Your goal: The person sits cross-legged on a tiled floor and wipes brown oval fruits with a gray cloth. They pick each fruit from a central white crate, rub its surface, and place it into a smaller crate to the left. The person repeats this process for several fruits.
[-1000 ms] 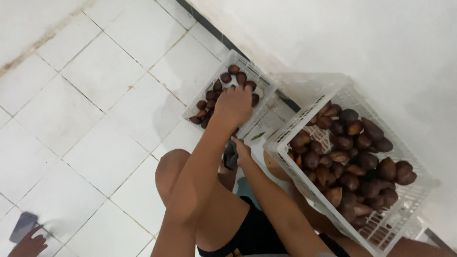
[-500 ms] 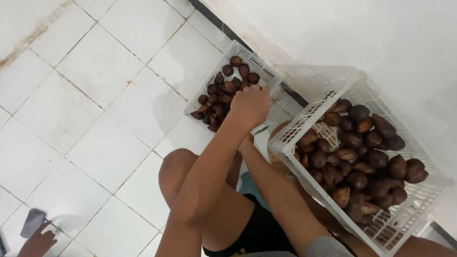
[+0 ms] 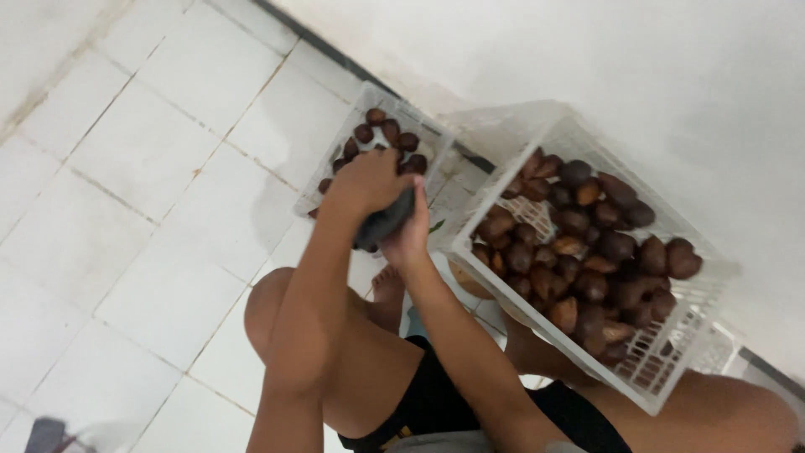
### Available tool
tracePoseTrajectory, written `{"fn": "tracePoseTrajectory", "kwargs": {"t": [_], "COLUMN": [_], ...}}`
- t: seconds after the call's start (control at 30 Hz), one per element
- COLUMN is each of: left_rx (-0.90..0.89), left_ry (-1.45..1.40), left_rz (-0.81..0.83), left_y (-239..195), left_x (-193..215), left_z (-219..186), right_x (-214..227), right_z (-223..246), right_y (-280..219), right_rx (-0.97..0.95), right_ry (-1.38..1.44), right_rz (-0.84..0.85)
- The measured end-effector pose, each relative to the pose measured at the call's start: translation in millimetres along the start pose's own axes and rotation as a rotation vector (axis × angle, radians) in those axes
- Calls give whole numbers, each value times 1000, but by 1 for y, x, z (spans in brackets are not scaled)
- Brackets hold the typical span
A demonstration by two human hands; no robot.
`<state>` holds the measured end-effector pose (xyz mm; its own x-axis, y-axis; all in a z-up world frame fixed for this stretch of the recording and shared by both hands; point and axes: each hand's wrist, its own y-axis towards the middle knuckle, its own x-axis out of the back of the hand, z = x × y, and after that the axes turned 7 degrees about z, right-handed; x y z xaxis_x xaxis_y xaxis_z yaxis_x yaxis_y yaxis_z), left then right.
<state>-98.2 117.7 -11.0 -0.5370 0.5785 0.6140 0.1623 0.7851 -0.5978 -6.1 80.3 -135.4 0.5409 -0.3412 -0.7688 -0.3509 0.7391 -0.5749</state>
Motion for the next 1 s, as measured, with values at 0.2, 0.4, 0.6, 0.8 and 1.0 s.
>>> {"fn": "tracePoseTrajectory", "kwargs": {"t": [0.2,0.4,0.6,0.8,1.0], "left_rx": [-290,-238,-341,-588,-667], "left_ry": [-223,-516,-787,-740,-487], "left_rz": [-654,-710,-312,-25,93], "left_y": [-24,13,-23,-28,-47], "left_x": [7,-20,-26,-46,-75], "left_z": [-1,9,-57,-116,-173], "right_x": [-67,-46,-13,32,68], "right_z": [38,90,183,243,296], "right_y": [-41,-92,-137,-184,-237], "right_rx": [198,436,409,504,553], "right_ry": [-268,-1044,-1297,-1207,-1243], "right_rz": [386,267,236,369,316]}}
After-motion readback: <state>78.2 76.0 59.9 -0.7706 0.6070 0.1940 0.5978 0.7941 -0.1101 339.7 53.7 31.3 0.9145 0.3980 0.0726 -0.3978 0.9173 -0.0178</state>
